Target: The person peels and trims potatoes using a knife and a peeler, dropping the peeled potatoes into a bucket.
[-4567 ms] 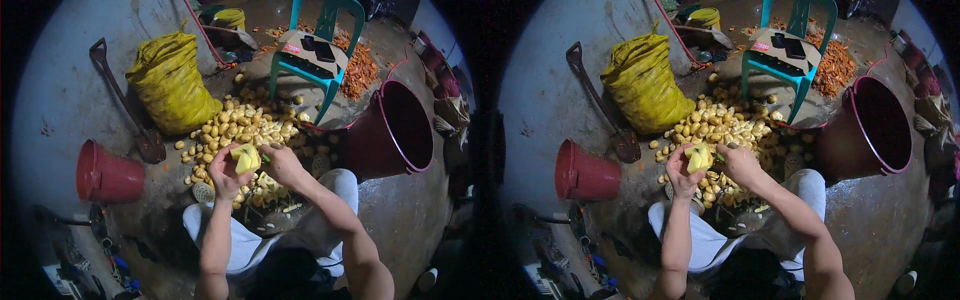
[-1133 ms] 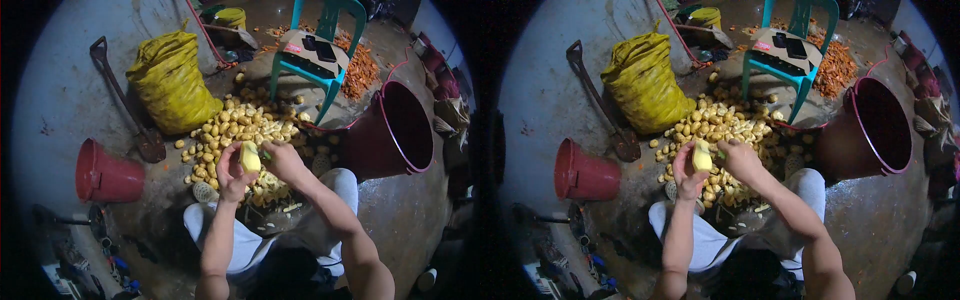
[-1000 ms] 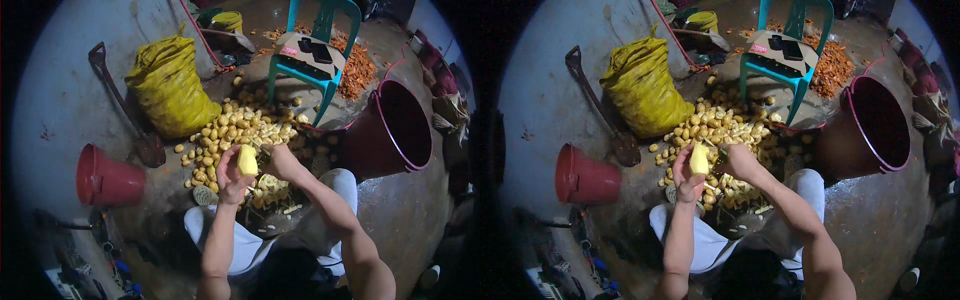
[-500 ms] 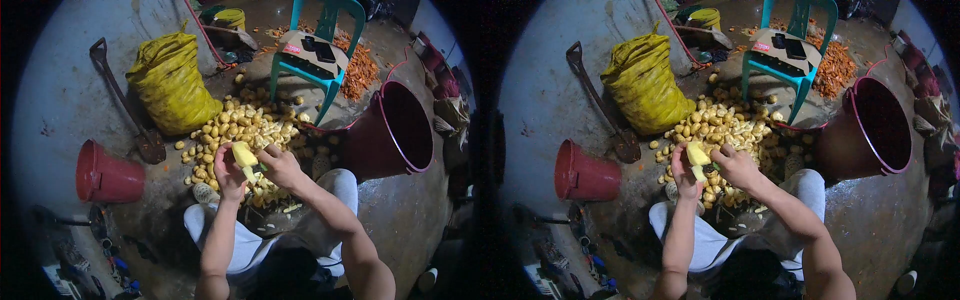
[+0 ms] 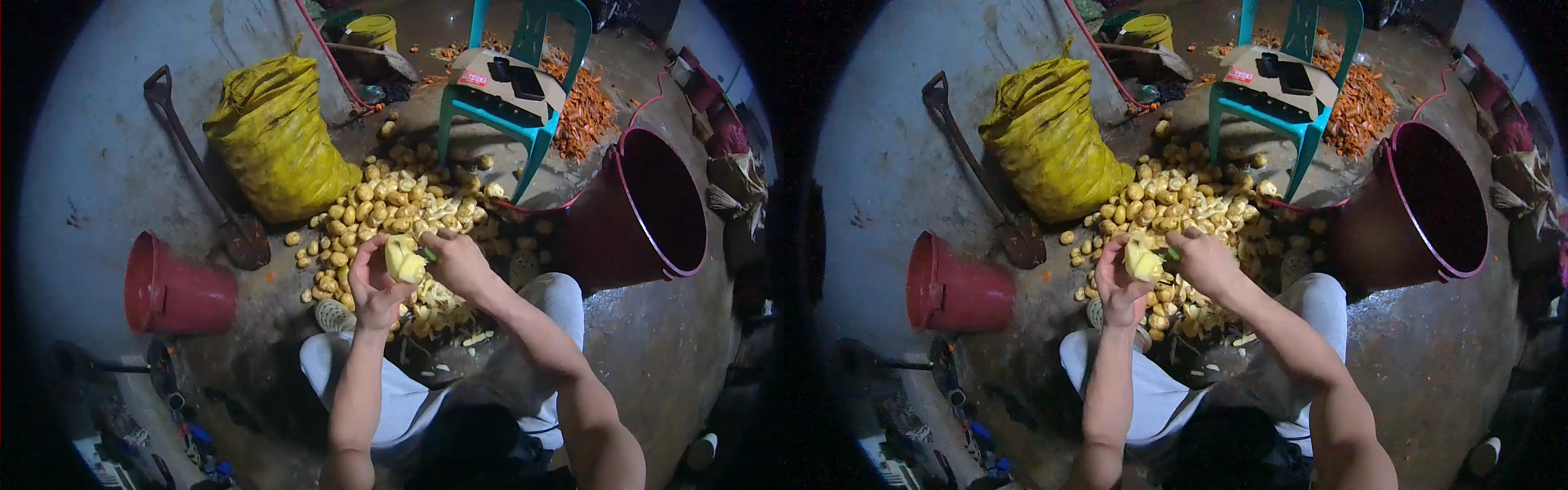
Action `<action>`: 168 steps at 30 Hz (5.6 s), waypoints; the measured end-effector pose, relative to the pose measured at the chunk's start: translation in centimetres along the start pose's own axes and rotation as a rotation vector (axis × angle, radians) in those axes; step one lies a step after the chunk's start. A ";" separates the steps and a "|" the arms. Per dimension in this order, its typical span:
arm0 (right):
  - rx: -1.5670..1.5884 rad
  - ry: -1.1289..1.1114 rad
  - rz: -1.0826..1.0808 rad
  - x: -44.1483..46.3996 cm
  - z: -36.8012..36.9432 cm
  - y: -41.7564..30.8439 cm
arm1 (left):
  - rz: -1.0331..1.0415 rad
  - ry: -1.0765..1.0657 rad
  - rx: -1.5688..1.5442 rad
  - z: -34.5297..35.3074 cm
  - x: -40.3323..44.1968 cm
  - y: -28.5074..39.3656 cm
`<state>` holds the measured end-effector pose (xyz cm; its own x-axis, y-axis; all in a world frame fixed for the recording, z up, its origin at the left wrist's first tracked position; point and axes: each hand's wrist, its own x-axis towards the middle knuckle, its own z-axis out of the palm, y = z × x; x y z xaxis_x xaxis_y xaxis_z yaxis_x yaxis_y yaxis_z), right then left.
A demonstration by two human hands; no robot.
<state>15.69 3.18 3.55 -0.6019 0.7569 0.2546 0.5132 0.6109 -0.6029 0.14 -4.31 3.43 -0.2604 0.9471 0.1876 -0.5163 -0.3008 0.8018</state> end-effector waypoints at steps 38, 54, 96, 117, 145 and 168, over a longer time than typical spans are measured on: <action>0.010 0.022 0.067 -0.3 -0.3 -0.9 | 0.081 0.067 0.053 0.6 0.6 0.3; 0.099 0.125 -0.063 -0.6 0.3 -1.0 | 0.050 0.150 -0.140 0.1 0.1 -0.1; 0.787 0.011 0.201 2.0 -4.7 3.2 | -0.204 0.008 -0.189 0.0 -0.2 0.2; 0.621 0.048 -0.010 1.9 -6.4 1.5 | -0.223 -0.164 -0.170 0.2 -0.4 0.0; 0.600 0.091 0.103 1.5 -7.3 -0.2 | -0.127 -0.054 -0.188 1.5 -0.6 -0.1; 0.223 0.246 0.277 1.4 -7.3 6.4 | -1.320 0.119 -0.148 -4.4 -10.6 -16.5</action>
<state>22.59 9.84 5.61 -0.2822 0.9345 0.2171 0.4735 0.3325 -0.8156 7.89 -9.85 -14.31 0.4348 0.5229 -0.7332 -0.5164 0.8118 0.2727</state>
